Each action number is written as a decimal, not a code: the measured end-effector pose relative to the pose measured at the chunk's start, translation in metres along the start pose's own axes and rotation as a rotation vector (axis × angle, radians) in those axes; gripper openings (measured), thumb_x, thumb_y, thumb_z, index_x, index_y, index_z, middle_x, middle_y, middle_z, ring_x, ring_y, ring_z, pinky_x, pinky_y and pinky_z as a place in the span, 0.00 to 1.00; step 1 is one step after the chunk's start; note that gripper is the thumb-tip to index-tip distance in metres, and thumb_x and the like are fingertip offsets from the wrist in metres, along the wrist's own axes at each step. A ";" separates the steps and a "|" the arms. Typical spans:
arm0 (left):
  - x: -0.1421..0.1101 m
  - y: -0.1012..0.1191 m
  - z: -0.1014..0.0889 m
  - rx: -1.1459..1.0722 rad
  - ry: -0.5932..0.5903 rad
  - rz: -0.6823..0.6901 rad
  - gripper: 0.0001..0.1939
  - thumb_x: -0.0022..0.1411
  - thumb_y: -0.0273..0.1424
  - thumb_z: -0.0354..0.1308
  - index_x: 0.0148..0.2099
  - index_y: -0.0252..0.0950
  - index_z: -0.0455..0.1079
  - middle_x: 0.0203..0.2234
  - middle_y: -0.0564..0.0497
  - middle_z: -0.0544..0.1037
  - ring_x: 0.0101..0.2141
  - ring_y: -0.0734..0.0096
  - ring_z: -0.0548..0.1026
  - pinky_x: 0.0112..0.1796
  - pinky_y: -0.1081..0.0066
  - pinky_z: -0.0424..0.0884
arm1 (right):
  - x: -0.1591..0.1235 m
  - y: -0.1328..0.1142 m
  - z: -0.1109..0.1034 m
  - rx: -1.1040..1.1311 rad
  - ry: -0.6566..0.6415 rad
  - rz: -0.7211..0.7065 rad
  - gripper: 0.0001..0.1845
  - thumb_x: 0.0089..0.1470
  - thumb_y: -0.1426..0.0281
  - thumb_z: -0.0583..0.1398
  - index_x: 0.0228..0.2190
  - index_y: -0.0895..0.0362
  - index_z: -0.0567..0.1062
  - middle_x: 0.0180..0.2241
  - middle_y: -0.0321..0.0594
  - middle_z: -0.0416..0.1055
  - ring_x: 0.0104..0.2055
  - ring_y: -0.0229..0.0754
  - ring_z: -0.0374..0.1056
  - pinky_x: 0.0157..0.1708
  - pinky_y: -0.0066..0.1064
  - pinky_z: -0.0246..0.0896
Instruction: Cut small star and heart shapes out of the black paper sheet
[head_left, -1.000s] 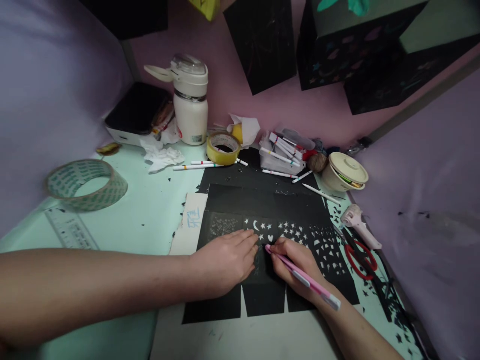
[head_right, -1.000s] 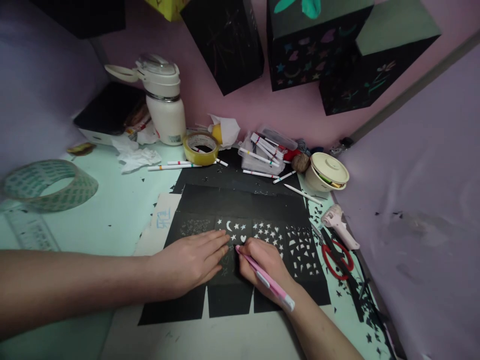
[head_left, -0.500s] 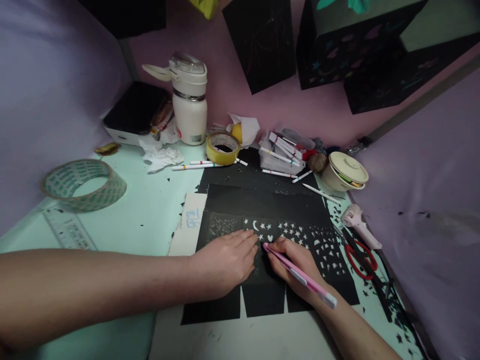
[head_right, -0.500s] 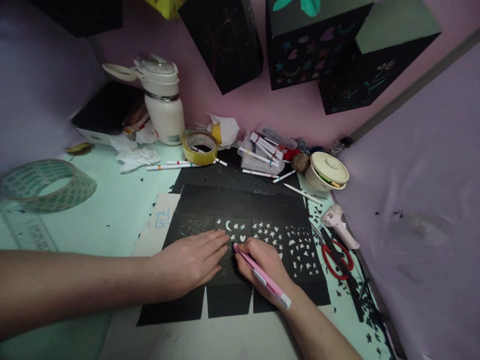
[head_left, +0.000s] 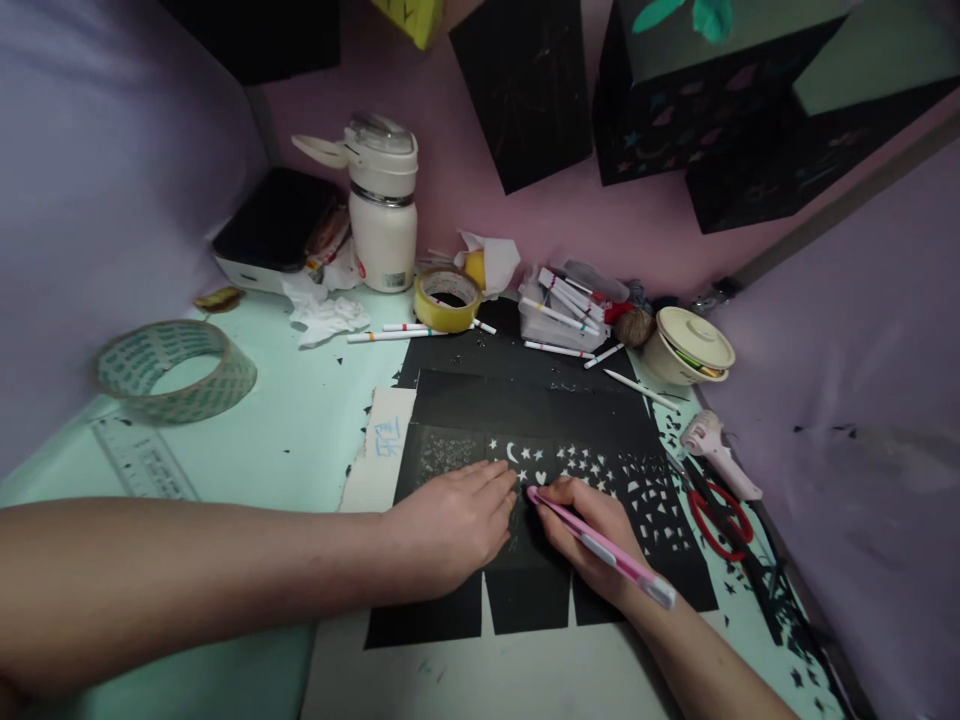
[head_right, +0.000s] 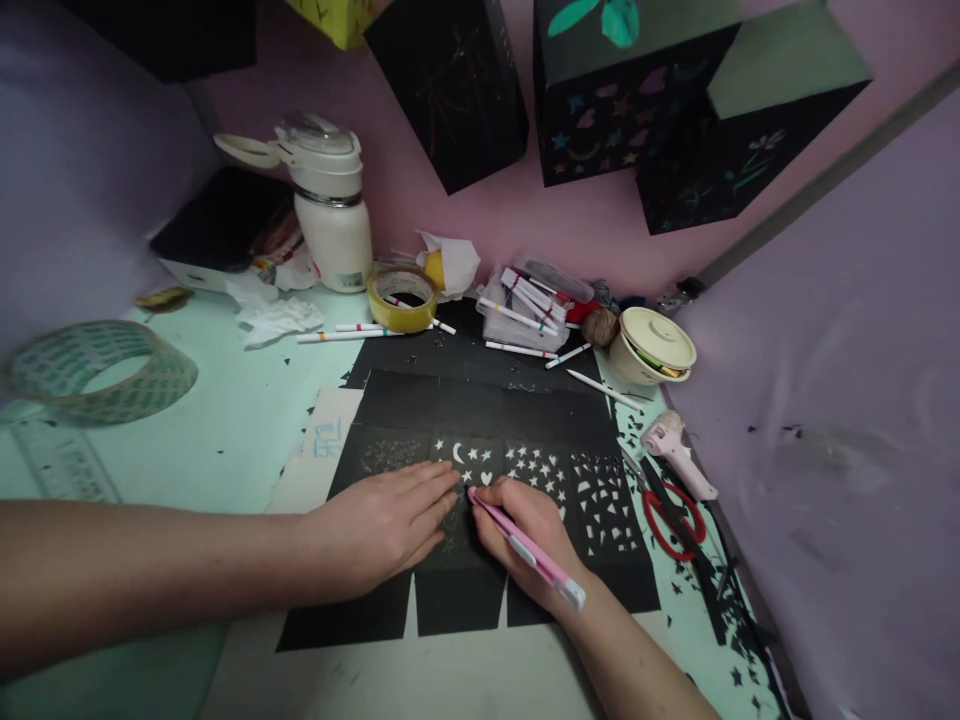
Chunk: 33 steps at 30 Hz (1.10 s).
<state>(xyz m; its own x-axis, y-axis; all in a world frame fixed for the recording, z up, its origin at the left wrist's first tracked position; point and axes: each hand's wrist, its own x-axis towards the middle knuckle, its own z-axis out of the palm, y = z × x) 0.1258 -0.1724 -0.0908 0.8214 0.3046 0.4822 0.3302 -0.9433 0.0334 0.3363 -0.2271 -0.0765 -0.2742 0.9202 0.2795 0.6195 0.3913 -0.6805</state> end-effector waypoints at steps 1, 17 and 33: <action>0.000 0.000 0.000 0.005 -0.007 0.001 0.17 0.66 0.31 0.49 0.47 0.25 0.73 0.47 0.38 0.77 0.48 0.56 0.74 0.50 0.62 0.71 | 0.000 0.000 0.000 0.007 -0.004 0.004 0.04 0.58 0.76 0.58 0.34 0.55 0.69 0.28 0.36 0.70 0.27 0.35 0.66 0.28 0.25 0.61; 0.000 0.000 0.000 -0.023 -0.033 0.003 0.17 0.66 0.30 0.48 0.48 0.24 0.72 0.48 0.35 0.76 0.49 0.57 0.74 0.50 0.60 0.70 | 0.006 -0.003 -0.005 0.064 -0.033 0.193 0.06 0.58 0.71 0.57 0.28 0.55 0.69 0.23 0.33 0.67 0.23 0.35 0.61 0.24 0.26 0.56; -0.002 0.001 0.000 -0.022 -0.034 -0.010 0.16 0.66 0.30 0.48 0.48 0.24 0.72 0.48 0.36 0.76 0.48 0.55 0.75 0.49 0.60 0.71 | 0.014 -0.004 -0.015 0.162 -0.089 0.330 0.08 0.58 0.67 0.58 0.27 0.57 0.71 0.23 0.34 0.68 0.24 0.35 0.61 0.24 0.26 0.56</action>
<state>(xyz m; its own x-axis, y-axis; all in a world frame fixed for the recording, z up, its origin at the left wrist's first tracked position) 0.1247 -0.1736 -0.0918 0.8335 0.3184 0.4515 0.3289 -0.9426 0.0577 0.3406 -0.2155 -0.0598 -0.1466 0.9888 -0.0273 0.5626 0.0606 -0.8245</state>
